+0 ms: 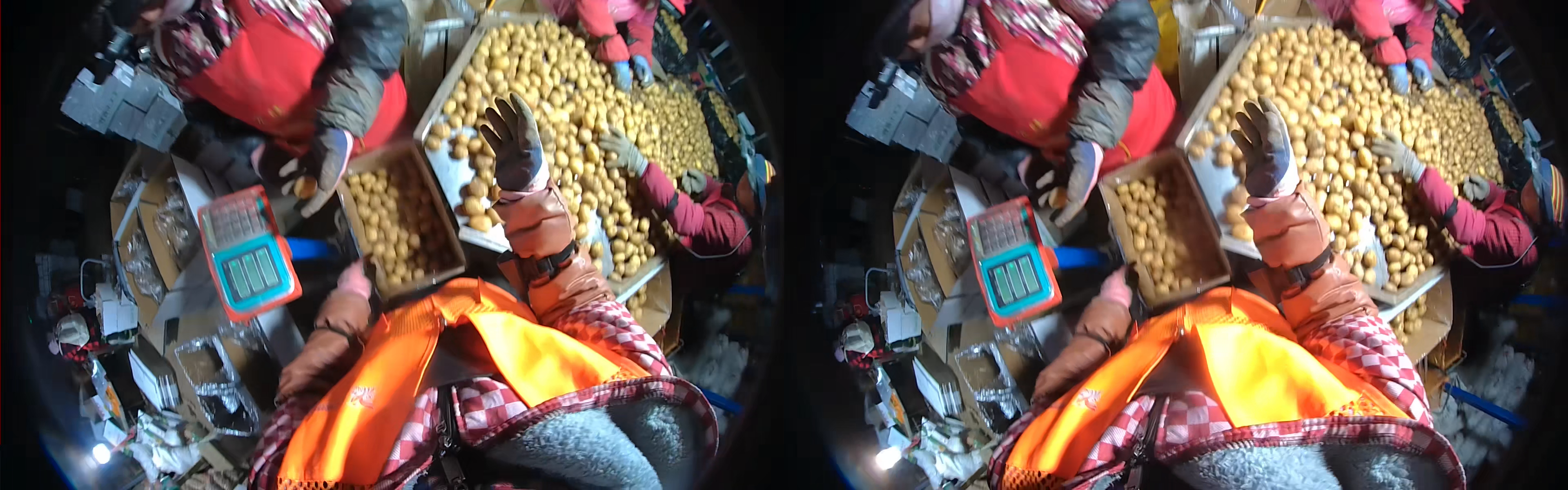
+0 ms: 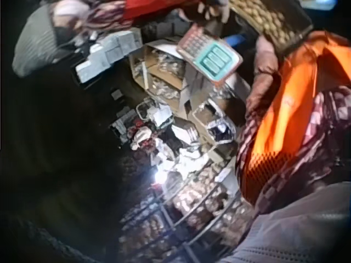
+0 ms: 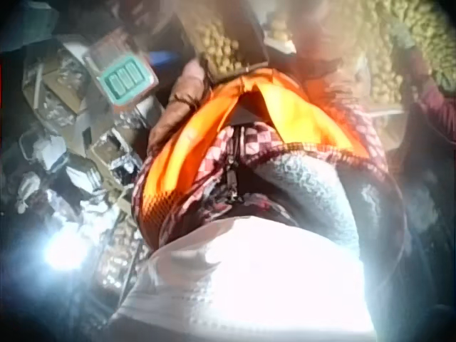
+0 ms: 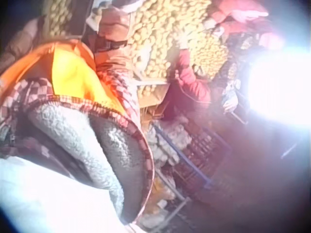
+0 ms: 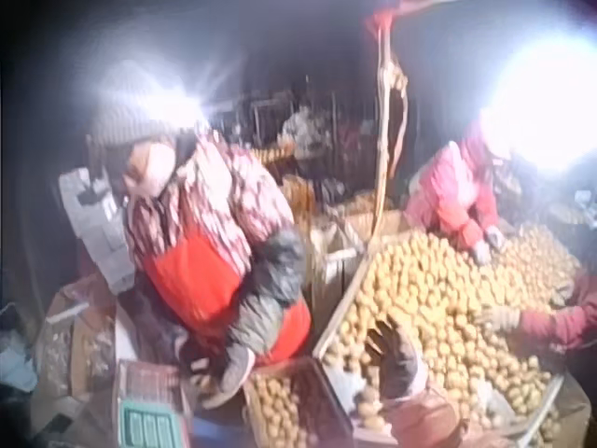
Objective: Sort and pack potatoes from a sorting table into boxes.
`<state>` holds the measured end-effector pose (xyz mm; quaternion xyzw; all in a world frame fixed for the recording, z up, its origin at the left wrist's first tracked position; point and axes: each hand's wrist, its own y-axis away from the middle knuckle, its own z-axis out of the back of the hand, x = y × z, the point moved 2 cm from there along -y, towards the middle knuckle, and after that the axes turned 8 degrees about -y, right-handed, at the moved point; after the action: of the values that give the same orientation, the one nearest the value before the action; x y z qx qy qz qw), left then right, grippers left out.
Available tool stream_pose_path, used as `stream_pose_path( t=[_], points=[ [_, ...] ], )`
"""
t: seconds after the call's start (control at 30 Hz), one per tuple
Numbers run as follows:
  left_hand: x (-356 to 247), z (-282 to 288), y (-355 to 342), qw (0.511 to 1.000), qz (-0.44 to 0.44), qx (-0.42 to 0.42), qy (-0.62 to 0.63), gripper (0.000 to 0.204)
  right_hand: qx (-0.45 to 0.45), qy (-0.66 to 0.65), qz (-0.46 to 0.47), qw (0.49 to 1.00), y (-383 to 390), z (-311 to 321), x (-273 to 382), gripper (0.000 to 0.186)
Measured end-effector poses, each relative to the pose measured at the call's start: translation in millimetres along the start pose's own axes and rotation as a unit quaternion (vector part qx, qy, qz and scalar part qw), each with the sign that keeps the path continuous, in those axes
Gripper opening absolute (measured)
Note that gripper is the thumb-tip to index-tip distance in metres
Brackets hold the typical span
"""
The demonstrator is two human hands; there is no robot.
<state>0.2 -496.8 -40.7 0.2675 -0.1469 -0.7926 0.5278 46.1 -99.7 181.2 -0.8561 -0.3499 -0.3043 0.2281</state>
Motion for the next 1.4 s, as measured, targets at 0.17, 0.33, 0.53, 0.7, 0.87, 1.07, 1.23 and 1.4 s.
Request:
stream_pose_path(
  t=[0.17, 0.33, 0.53, 0.7, 0.87, 1.07, 1.23, 1.4],
  points=[
    [-1.1, -8.8, 11.9, 0.991, 0.066, -0.115, 0.022, 0.042, -0.086, 0.098, -0.303, 0.944, 46.8, 66.2, -19.5, 0.055],
    [-3.2, -29.9, 22.3, 0.822, 0.025, -0.279, 0.497, 0.029, -0.101, 0.151, -0.409, 0.894, 85.1, 115.0, -19.8, 0.049],
    [-11.1, -71.4, 38.4, 0.531, 0.199, -0.235, 0.789, 0.030, -0.111, 0.170, -0.468, 0.860, 130.1, 155.5, 19.0, 0.029],
    [-12.0, -94.6, 64.3, 0.569, 0.216, -0.288, 0.739, 0.031, -0.086, 0.246, -0.492, 0.830, 159.3, 193.0, 60.3, 0.027],
    [30.9, -136.0, 88.8, 0.468, 0.200, -0.291, 0.810, 0.026, -0.025, 0.271, -0.503, 0.821, 151.4, 203.4, 41.0, 0.025],
    [67.4, -171.1, 101.2, 0.743, 0.214, -0.350, 0.529, 0.033, 0.022, 0.303, -0.498, 0.812, 145.3, 188.4, 35.7, 0.022],
    [68.4, -157.6, 68.5, 0.708, 0.347, -0.189, 0.585, 0.024, 0.027, 0.340, -0.480, 0.808, 149.8, 174.2, 36.4, 0.020],
    [79.7, -135.8, 12.5, 0.727, 0.368, -0.094, 0.572, 0.033, 0.031, 0.390, -0.469, 0.792, 161.1, 150.7, 27.5, 0.017]
  ],
)
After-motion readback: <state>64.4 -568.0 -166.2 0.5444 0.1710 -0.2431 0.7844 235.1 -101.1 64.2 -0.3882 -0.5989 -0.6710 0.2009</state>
